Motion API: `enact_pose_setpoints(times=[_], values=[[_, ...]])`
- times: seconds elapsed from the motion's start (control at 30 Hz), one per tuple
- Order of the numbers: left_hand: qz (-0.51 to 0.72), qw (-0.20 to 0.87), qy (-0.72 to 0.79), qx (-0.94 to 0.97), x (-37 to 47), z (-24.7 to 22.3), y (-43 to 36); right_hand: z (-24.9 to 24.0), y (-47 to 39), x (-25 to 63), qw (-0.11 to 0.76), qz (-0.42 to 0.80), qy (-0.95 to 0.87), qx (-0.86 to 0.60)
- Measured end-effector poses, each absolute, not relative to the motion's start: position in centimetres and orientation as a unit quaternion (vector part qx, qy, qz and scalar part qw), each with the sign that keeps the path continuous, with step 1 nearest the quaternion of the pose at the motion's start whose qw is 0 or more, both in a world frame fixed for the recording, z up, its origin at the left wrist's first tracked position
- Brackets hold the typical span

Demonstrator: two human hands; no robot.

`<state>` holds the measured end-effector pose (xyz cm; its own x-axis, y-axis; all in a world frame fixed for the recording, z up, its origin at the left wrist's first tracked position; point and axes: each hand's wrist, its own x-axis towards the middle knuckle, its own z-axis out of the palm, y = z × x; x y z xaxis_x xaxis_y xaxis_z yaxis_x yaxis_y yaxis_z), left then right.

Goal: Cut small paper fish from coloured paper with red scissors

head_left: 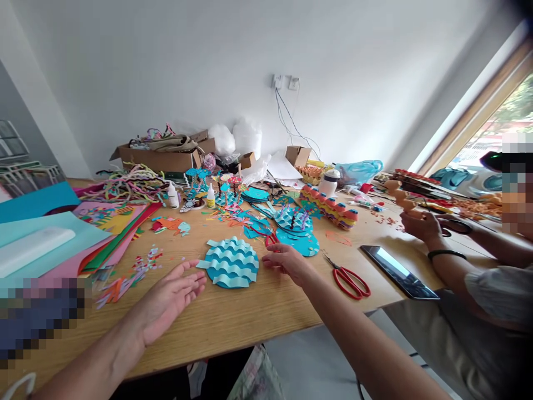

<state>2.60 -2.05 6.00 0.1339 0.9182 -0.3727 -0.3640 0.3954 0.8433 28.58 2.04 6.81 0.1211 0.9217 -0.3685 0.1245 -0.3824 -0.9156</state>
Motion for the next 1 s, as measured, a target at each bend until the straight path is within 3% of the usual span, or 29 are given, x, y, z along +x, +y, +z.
enact_pose_setpoints(times=[0.43, 1.0], values=[[0.457, 0.710, 0.466, 0.266, 2.7, 6.3, -1.2, 6.0, 4.2, 27.8, 0.377, 0.500, -0.422, -0.656], [0.481, 0.670, 0.488, 0.284, 2.5, 6.8, -1.4, 5.4, 4.5, 27.5, 0.432, 0.617, -0.357, -0.553]])
